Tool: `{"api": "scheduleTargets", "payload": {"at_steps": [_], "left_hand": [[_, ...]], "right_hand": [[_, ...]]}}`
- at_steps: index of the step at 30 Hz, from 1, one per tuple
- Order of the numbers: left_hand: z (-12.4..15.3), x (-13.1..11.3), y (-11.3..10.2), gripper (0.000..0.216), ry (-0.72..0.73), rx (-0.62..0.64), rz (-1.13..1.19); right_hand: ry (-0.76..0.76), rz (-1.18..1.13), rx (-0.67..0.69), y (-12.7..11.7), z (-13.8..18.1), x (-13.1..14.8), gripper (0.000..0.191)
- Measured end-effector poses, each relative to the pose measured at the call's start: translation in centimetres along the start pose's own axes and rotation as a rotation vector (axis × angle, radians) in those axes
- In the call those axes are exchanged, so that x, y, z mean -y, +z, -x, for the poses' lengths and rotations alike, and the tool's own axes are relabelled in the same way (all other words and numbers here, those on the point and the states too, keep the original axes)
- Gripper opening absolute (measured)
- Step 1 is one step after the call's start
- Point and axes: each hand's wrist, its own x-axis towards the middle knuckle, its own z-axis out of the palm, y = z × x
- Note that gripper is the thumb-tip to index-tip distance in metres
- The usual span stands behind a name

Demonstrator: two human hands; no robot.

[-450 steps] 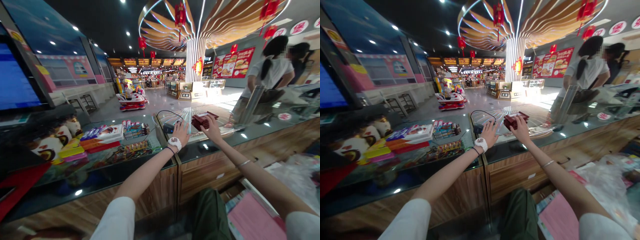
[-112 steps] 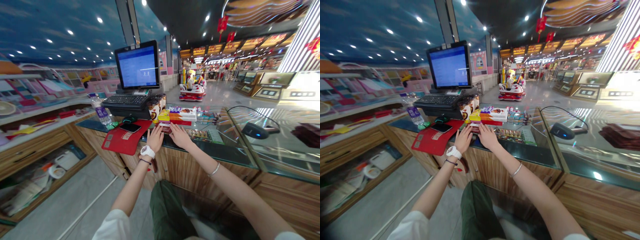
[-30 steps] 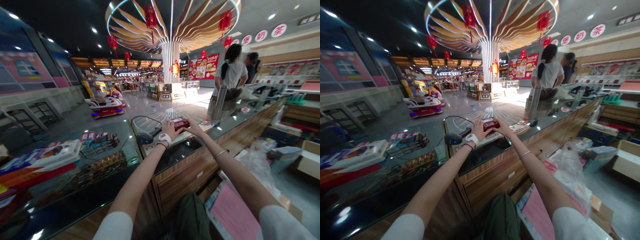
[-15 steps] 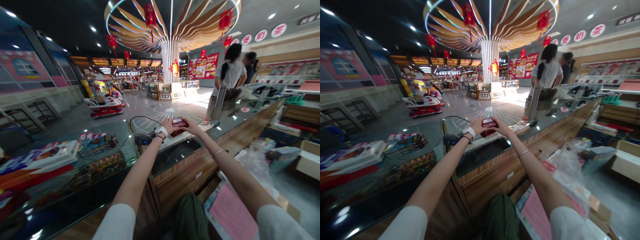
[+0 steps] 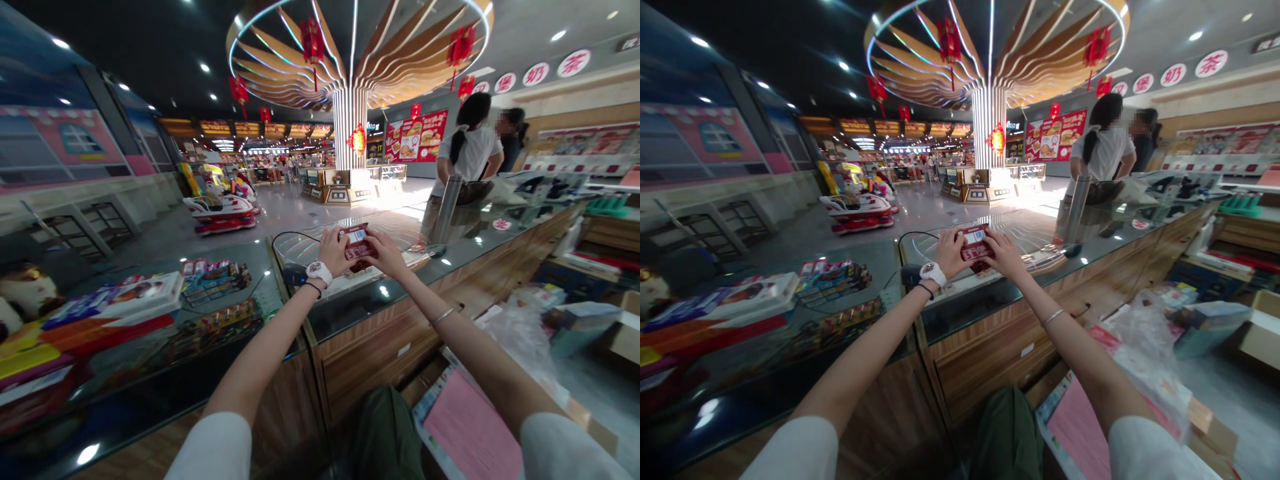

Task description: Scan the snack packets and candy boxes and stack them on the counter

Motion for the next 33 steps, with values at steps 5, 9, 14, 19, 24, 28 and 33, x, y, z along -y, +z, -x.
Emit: {"api": "scheduleTargets", "payload": {"at_steps": [5,9,14,19,24,28,33], "left_hand": [[2.8,1.7,-2.8,0.035,0.029,-0.036,-0.036],[5.3,3.4,-4.9,0.036,0.007,-0.07,-0.07],[8.5,5.6,-7.6,0.037,-0.062,-0.085,-0.116],[11.2,8.4,-10.1,0.038,-0.111,-0.082,-0.161],[13.2,11.4,-11.7,0.034,-0.113,-0.069,-0.205],[14.6,13.3,-12.6,0.031,-0.105,-0.022,-0.245],[16.0,14.6,-13.1,0.037,-0.156,-0.013,-0.316]], "right_hand": [[-0.058,0.012,-0.017,0.6,-1.1,3.7,0.059],[-0.127,0.006,0.001,1.8,-2.1,7.0,0.06],[-0.188,-0.038,-0.003,3.8,-3.5,11.0,0.061],[-0.232,-0.066,0.011,5.8,-5.3,14.8,0.068],[-0.259,-0.086,0.023,8.0,-7.6,17.7,0.088],[-0.317,-0.088,0.053,10.0,-9.2,19.2,0.094],[-0.331,-0.144,0.043,12.3,-10.1,21.0,0.093]]}}
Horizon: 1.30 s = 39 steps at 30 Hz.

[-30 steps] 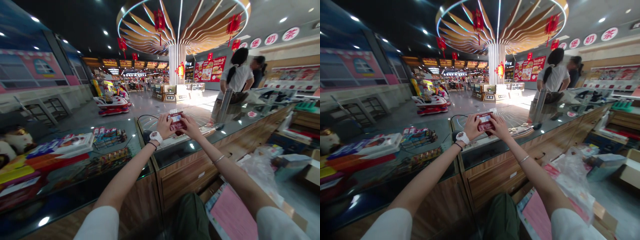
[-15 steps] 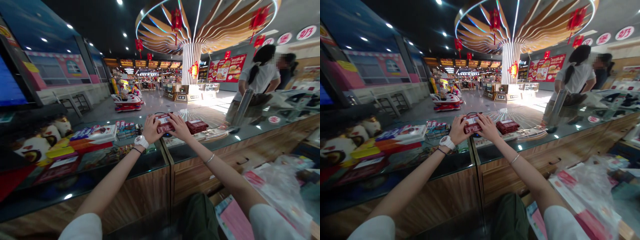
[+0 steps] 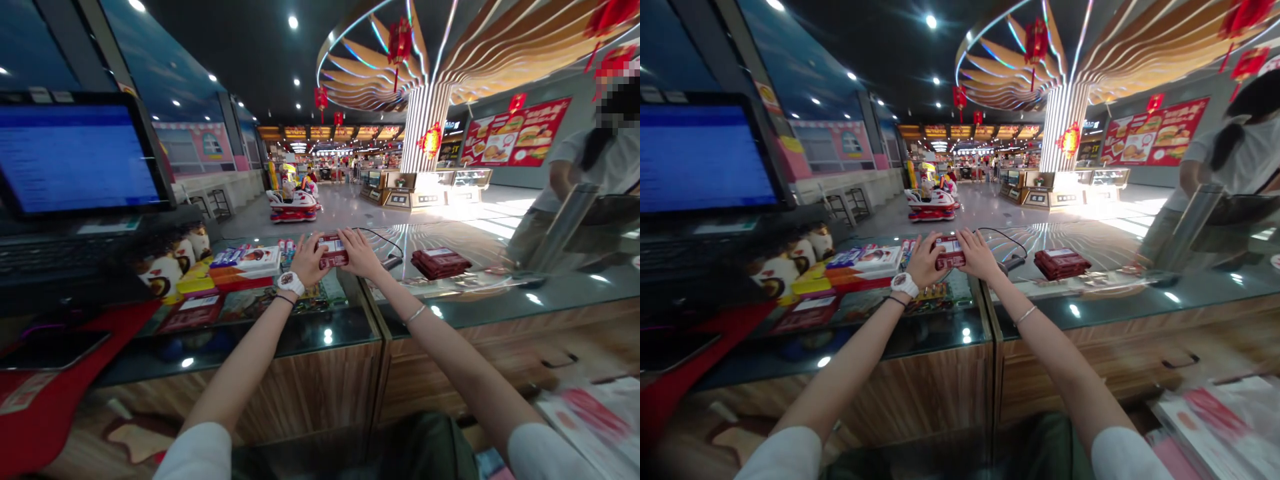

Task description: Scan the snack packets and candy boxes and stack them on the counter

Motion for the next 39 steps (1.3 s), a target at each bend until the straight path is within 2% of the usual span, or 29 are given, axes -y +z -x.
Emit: {"api": "scheduleTargets", "payload": {"at_steps": [7,16,23,28,30,34,39], "left_hand": [[0.3,-0.8,-0.3,0.041,0.025,0.095,-0.037],[0.5,-1.4,-0.3,0.036,0.016,0.102,0.01],[0.7,-0.8,-0.2,0.035,-0.011,0.103,-0.02],[0.8,0.2,-0.2,0.035,-0.034,0.063,-0.014],[0.8,0.4,-0.3,0.035,-0.048,0.053,-0.004],[0.8,0.9,-0.1,0.033,-0.033,0.043,-0.015],[0.9,1.2,0.4,0.033,0.0,0.036,-0.051]], "right_hand": [[-0.013,-0.036,-0.028,0.4,0.3,0.6,0.09],[-0.001,-0.041,0.005,0.4,1.1,0.4,0.09],[0.003,-0.112,0.006,-0.6,1.1,0.3,0.091],[0.245,-0.273,-0.191,-1.7,1.9,-3.4,0.053],[0.303,-0.305,-0.18,-2.1,3.1,-5.7,0.048],[0.318,-0.328,-0.024,-2.5,6.4,-9.3,0.065],[0.324,-0.316,0.145,-1.6,9.5,-11.6,0.079]]}}
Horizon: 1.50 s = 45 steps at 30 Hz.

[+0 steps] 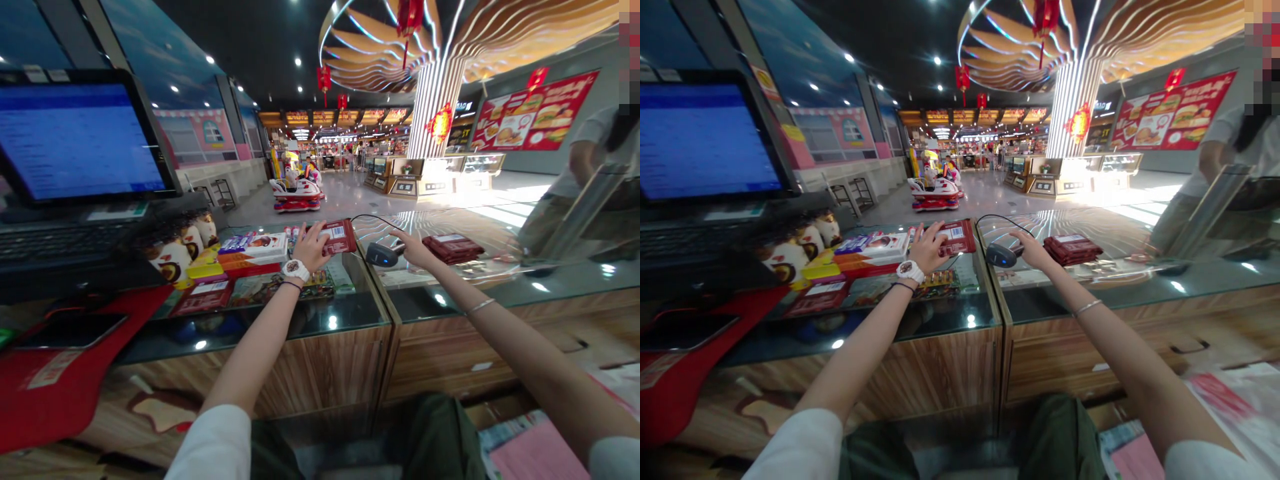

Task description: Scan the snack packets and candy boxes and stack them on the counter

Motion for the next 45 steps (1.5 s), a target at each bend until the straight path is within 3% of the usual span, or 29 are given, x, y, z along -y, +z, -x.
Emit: {"api": "scheduleTargets", "payload": {"at_steps": [4,9,16,25,31,45], "left_hand": [[0.1,-0.1,0.1,0.033,0.012,-0.004,-0.008],[0.1,0.1,0.2,0.033,0.009,-0.006,0.002],[0.3,0.7,0.4,0.031,-0.028,-0.01,0.005],[0.3,0.5,0.2,0.031,-0.03,-0.009,-0.014],[0.4,0.6,0.1,0.034,-0.027,0.007,-0.037],[0.4,0.6,-0.2,0.031,-0.049,0.027,-0.026]], "right_hand": [[-0.029,0.09,0.167,0.9,0.0,-1.1,0.078],[-0.036,0.226,0.242,1.2,-0.2,0.0,0.053],[-0.145,0.097,0.079,0.7,0.0,2.8,0.062],[0.032,-0.148,-0.215,1.0,-1.1,8.4,0.053],[0.081,-0.021,-0.1,1.0,-0.1,10.8,0.043],[0.034,0.141,-0.018,1.9,1.4,10.3,0.037]]}}
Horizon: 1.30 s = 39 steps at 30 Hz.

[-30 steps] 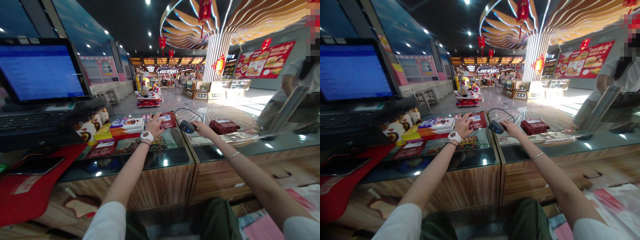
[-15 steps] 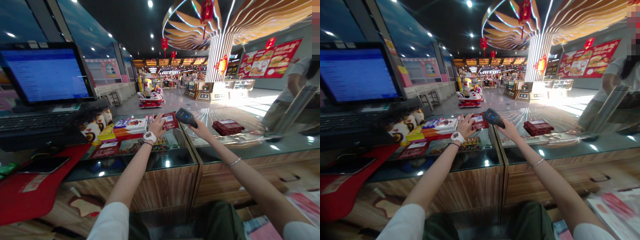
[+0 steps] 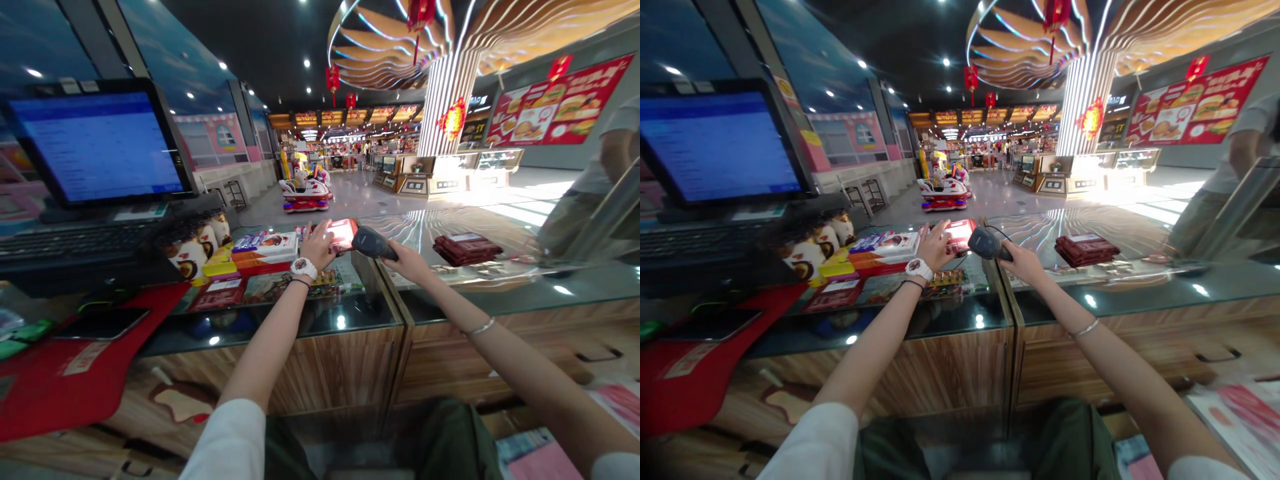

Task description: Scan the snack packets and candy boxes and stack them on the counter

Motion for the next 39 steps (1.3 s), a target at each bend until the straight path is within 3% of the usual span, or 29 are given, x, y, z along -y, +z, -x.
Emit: {"api": "scheduleTargets", "payload": {"at_steps": [17,24,28,32,39], "left_hand": [[-0.1,0.0,-0.2,0.033,-0.004,-0.007,0.009],[-0.1,-0.2,0.0,0.033,0.002,-0.01,0.01],[-0.1,-0.3,0.0,0.033,0.008,-0.013,0.023],[0.0,-0.4,-0.1,0.034,0.019,-0.001,0.023],[0.0,-0.7,0.3,0.035,0.037,-0.003,0.031]], "right_hand": [[0.01,-0.019,0.005,0.2,0.1,-0.4,0.044],[-0.178,0.029,0.046,-0.6,-0.1,-0.3,0.061],[-0.212,0.097,0.028,-0.4,-0.2,-1.6,0.057],[-0.171,0.1,0.011,0.0,-0.1,-3.8,0.068],[-0.068,0.06,0.099,0.3,-0.1,-6.0,0.066]]}}
